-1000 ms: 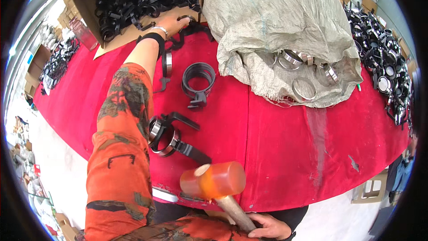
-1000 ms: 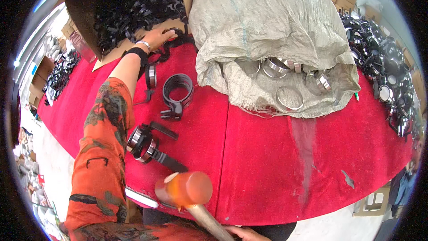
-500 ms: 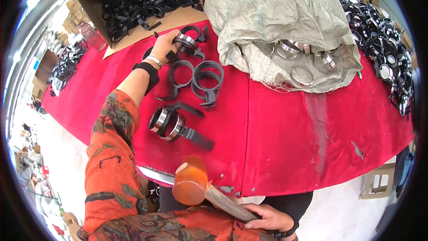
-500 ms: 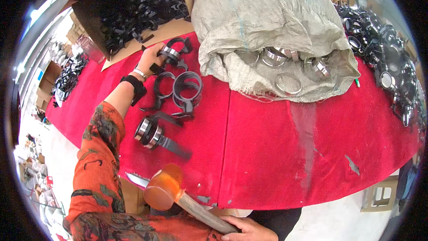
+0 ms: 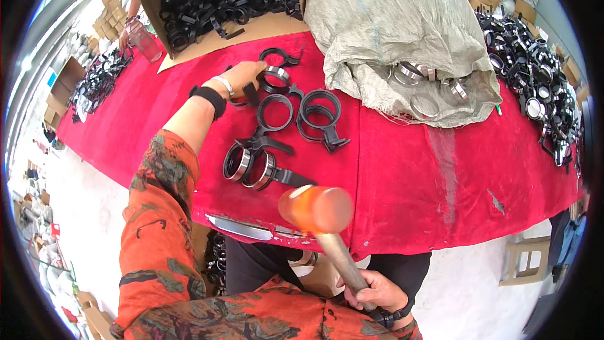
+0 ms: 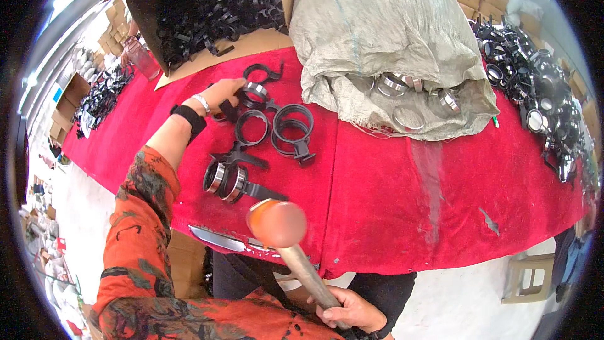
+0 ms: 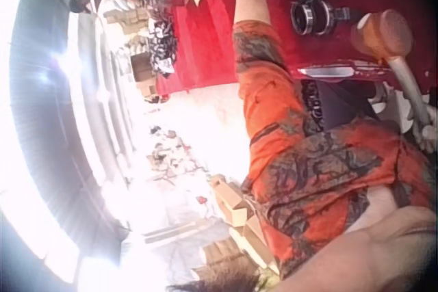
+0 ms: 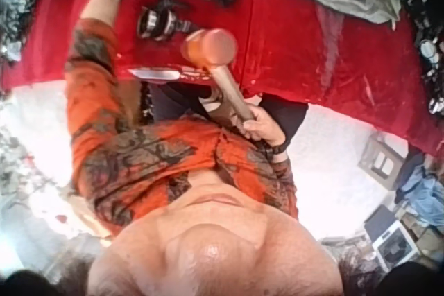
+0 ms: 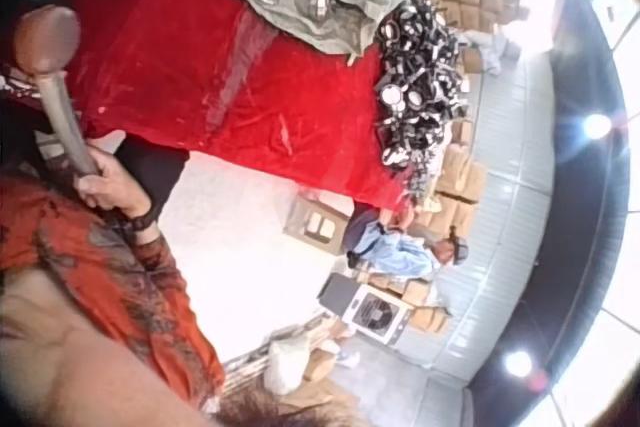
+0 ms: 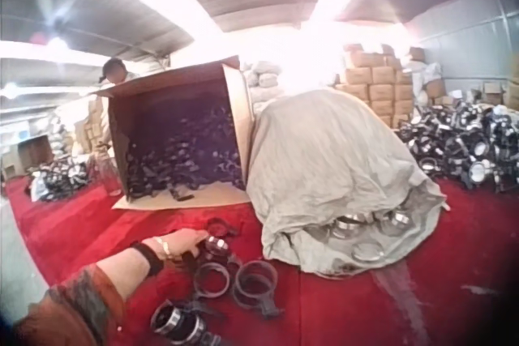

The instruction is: Using a mallet to assemble circular metal hose clamps by hammering the ends together over a metal plate.

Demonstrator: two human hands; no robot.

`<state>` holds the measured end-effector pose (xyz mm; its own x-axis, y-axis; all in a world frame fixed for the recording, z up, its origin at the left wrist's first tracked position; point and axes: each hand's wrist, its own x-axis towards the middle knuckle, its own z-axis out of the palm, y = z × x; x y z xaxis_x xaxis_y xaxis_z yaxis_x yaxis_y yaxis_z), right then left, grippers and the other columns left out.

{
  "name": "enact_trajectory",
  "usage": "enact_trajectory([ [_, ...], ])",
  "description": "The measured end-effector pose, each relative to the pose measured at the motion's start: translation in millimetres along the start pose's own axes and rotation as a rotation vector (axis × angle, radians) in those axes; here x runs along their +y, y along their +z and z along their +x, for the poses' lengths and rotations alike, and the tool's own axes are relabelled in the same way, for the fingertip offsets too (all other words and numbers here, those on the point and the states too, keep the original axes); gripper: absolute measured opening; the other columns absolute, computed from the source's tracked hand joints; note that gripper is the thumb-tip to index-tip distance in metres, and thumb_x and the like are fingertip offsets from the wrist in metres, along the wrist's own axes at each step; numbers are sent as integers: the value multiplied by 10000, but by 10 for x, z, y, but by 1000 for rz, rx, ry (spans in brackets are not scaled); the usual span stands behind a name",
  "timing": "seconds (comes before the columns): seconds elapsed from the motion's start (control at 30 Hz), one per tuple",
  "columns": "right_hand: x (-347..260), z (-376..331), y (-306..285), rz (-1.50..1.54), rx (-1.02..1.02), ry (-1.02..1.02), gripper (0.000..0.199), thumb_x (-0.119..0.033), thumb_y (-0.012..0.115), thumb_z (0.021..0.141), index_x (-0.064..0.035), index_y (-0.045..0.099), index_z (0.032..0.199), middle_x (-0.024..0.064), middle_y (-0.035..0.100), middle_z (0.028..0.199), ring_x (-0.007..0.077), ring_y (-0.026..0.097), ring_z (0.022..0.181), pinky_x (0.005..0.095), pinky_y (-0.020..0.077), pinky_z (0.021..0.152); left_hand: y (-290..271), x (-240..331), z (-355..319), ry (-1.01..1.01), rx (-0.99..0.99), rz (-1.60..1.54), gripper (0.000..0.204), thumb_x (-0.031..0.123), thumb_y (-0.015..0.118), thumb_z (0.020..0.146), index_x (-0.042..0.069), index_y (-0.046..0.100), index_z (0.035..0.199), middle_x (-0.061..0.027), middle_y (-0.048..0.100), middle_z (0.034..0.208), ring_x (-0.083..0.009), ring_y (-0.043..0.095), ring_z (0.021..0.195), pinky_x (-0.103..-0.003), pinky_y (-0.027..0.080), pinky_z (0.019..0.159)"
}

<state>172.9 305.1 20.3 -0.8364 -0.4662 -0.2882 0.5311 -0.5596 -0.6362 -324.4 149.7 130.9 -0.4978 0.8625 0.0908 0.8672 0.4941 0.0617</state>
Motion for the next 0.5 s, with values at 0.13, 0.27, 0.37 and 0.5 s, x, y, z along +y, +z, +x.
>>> enact_trajectory([
  [0.13, 33, 1, -77, 126, -88, -119, 517, -278, 675, 840, 5, 459, 1215, 37, 537, 792, 91, 494, 648, 221, 404, 594, -63, -94, 40, -97, -120, -27, 372, 24, 537, 740, 8, 575, 1109, -249, 627, 1013, -423, 589, 970, -431, 475, 819],
  [0.27, -72, 58, -19, 102, 35, -119, 608, -388, 725, 792, 34, 492, 1163, 72, 544, 708, 109, 500, 581, 234, 385, 534, 89, -295, 214, -140, 283, -253, 343, 84, 588, 767, 31, 601, 1106, -183, 658, 987, -387, 612, 945, -395, 495, 835],
  [0.37, -109, 86, -35, 109, 85, -94, 598, -373, 722, 794, 33, 487, 1165, 76, 546, 717, 109, 501, 582, 231, 392, 543, 287, -456, 384, 185, 452, 89, 253, 107, 607, 769, 46, 648, 1011, -147, 673, 877, -368, 631, 871, -409, 505, 792],
  [0.5, -132, 140, -34, 105, 56, -59, 555, -322, 706, 803, 23, 484, 1175, 73, 551, 736, 107, 505, 608, 225, 399, 561, 311, -482, 448, -63, 180, 133, 94, 109, 612, 793, 25, 635, 828, -98, 660, 762, -298, 635, 766, -384, 501, 697],
])
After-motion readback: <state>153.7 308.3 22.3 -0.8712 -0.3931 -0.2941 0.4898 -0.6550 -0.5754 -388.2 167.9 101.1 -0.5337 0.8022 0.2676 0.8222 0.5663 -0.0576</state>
